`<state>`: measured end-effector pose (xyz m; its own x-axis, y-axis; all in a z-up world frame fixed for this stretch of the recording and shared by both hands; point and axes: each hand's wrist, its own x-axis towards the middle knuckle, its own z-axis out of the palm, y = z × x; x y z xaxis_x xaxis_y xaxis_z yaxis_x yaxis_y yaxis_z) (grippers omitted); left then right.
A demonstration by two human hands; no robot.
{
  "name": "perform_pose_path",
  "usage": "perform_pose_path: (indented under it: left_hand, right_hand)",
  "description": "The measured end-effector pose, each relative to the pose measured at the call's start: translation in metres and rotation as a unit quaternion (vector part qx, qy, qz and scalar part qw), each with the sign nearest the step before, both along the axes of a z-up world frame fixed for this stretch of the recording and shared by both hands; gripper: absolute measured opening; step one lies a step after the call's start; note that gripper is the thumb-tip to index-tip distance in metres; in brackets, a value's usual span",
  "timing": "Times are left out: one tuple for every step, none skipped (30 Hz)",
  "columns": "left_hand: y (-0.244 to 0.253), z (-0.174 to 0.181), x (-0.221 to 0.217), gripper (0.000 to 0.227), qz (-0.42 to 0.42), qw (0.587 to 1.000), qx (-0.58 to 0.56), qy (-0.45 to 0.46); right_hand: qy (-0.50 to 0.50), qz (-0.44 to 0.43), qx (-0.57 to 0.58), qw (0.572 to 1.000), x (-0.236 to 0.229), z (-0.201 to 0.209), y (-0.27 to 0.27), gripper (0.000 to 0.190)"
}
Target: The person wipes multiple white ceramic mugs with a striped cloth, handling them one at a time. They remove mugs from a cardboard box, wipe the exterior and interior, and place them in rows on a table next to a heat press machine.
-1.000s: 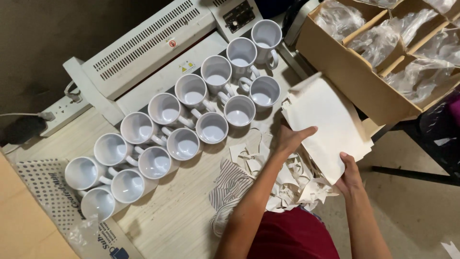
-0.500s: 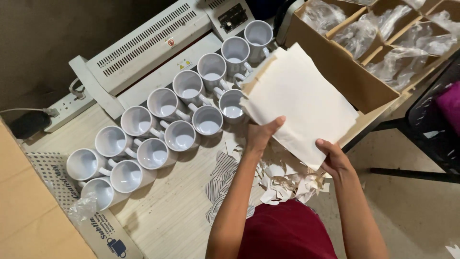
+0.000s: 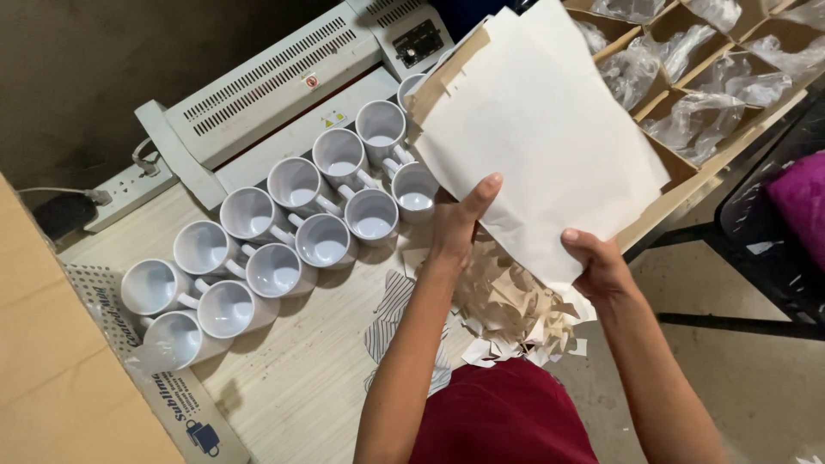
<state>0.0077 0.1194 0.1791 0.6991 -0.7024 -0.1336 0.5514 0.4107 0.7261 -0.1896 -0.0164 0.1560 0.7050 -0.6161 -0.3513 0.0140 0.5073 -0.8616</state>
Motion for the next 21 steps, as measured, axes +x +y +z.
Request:
perform_pose_path:
  left_hand:
    - [-0.001,-0.001,-0.001,0.06,0.002,1.0,0.0,0.009]
    - [-0.003,-0.001,-0.002,0.061,0.004,1.0,-0.001,0.018]
    - [-0.002,0.004,-0.004,0.061,0.005,1.0,-0.002,0.018]
    - [-0.002,0.009,-0.006,0.063,0.004,0.999,-0.01,0.047]
    - [-0.001,0.014,-0.007,0.066,0.005,0.997,-0.019,0.075]
    - [0.0,0.014,-0.011,0.066,0.006,0.997,-0.02,0.074]
    - [0.003,0.013,-0.014,0.068,0.007,0.994,-0.021,0.102]
    - [0.005,0.012,-0.016,0.071,0.007,0.991,-0.022,0.131]
    - [0.006,0.007,-0.016,0.071,0.014,0.991,-0.022,0.129]
    - [0.007,0.002,-0.016,0.072,0.0,0.987,-0.033,0.157]
    - [0.009,-0.005,-0.019,0.073,-0.015,0.981,-0.043,0.187]
    - [0.01,-0.01,-0.022,0.073,-0.01,0.981,-0.041,0.188]
    - [0.01,-0.014,-0.023,0.074,-0.008,0.981,-0.045,0.19]
    - [0.01,-0.017,-0.023,0.074,-0.006,0.98,-0.048,0.193]
    - [0.014,-0.015,-0.023,0.074,0.0,0.98,-0.047,0.193]
    - [0.017,-0.013,-0.023,0.075,0.031,0.986,-0.03,0.158]
    - [0.019,-0.011,-0.023,0.076,0.06,0.99,-0.016,0.124]
    - [0.02,-0.011,-0.024,0.076,0.063,0.99,-0.016,0.123]
    - [0.02,-0.01,-0.025,0.077,0.087,0.991,-0.011,0.099]
    - [0.021,-0.01,-0.026,0.078,0.111,0.991,-0.006,0.075]
    - [0.022,-0.01,-0.027,0.078,0.114,0.991,-0.006,0.074]
  right_hand:
    - [0.008,-0.001,-0.014,1.0,0.002,0.014,0.0,0.091]
    - [0.016,-0.002,-0.029,0.999,0.004,0.029,0.0,0.091]
    - [0.016,-0.001,-0.029,0.999,-0.014,0.003,-0.017,0.091]
    - [0.016,-0.004,-0.027,0.999,-0.032,-0.023,-0.035,0.088]
    - [0.015,-0.006,-0.025,1.0,-0.049,-0.049,-0.053,0.086]
    - [0.015,-0.005,-0.027,1.0,-0.06,-0.061,-0.063,0.086]
    - [0.004,-0.001,-0.027,1.0,-0.066,-0.075,-0.071,0.09]
    - [-0.007,0.003,-0.028,1.0,-0.07,-0.091,-0.074,0.094]
    - [-0.019,0.009,-0.028,0.999,-0.065,-0.092,-0.074,0.098]
    - [-0.03,0.015,-0.028,0.999,-0.06,-0.094,-0.073,0.102]
    - [-0.038,0.019,-0.026,0.999,-0.06,-0.097,-0.07,0.106]
    - [-0.047,0.022,-0.025,0.998,-0.055,-0.089,-0.061,0.11]
    - [-0.057,0.026,-0.025,0.998,-0.048,-0.08,-0.053,0.114]
    - [-0.067,0.03,-0.025,0.997,-0.04,-0.07,-0.045,0.119]
    - [-0.077,0.034,-0.023,0.996,-0.026,-0.051,-0.027,0.123]
    - [-0.087,0.038,-0.021,0.995,-0.013,-0.031,-0.009,0.127]
    - [-0.097,0.04,-0.022,0.994,-0.005,-0.009,0.01,0.131]
    - [-0.108,0.042,-0.022,0.993,-0.007,-0.008,0.013,0.135]
    - [-0.118,0.045,-0.023,0.992,-0.008,-0.006,0.017,0.139]
    - [-0.128,0.047,-0.024,0.99,-0.009,-0.004,0.023,0.144]
    - [-0.128,0.05,-0.023,0.99,-0.015,-0.013,0.021,0.144]
